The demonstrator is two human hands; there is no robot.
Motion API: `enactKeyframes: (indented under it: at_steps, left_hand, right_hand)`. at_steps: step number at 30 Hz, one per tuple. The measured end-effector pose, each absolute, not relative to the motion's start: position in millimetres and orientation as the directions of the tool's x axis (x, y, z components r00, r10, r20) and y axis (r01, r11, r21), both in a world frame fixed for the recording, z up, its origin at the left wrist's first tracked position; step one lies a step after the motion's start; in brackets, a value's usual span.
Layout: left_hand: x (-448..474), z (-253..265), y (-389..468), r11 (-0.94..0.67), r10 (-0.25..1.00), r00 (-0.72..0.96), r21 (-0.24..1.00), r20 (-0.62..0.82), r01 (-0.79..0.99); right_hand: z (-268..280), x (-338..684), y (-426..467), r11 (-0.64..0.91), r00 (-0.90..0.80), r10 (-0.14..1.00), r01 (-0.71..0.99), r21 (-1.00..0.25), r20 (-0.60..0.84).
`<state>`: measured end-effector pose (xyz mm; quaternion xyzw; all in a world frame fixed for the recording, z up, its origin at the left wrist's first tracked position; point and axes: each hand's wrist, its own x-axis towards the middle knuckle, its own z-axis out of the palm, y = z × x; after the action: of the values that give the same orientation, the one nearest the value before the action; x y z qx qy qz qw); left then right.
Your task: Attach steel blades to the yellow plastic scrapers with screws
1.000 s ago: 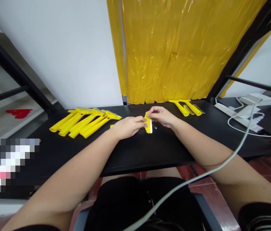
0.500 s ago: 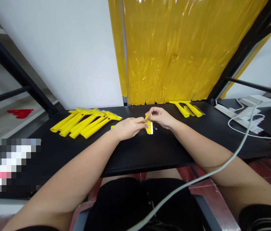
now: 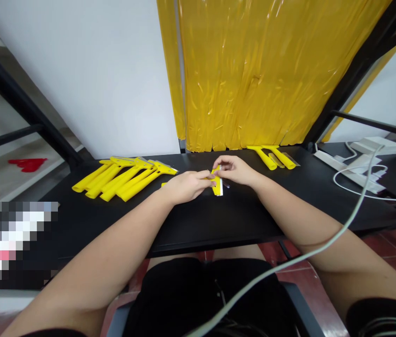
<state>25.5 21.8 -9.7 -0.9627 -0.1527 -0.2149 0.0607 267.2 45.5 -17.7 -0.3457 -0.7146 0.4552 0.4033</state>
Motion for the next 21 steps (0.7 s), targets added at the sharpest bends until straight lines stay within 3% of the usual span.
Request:
enactKeyframes:
  at_steps: [5,13,17,21]
  left_hand:
    - [24,-10,23,-0.945,0.269,0.857,-0.049,0.44,0.322]
    - [24,-8,21,-0.935,0.28,0.851,-0.073,0.444,0.346]
    - [25,-9,21,-0.937,0.276,0.859,-0.079,0.43,0.341]
    - [27,-9,20,-0.937,0.275,0.87,-0.09,0.409,0.338]
  right_hand:
    - [-16,273,45,0.619,-0.457,0.767,0.345,-0.705,0.45]
    - [-11,272,38,0.716,-0.504,0.694,0.41,-0.564,0.515]
    - [-16,268,44,0.626,-0.409,0.774,0.374,-0.685,0.484]
    - [-21,265,49,0.386,-0.31,0.902,0.27,-0.882,0.3]
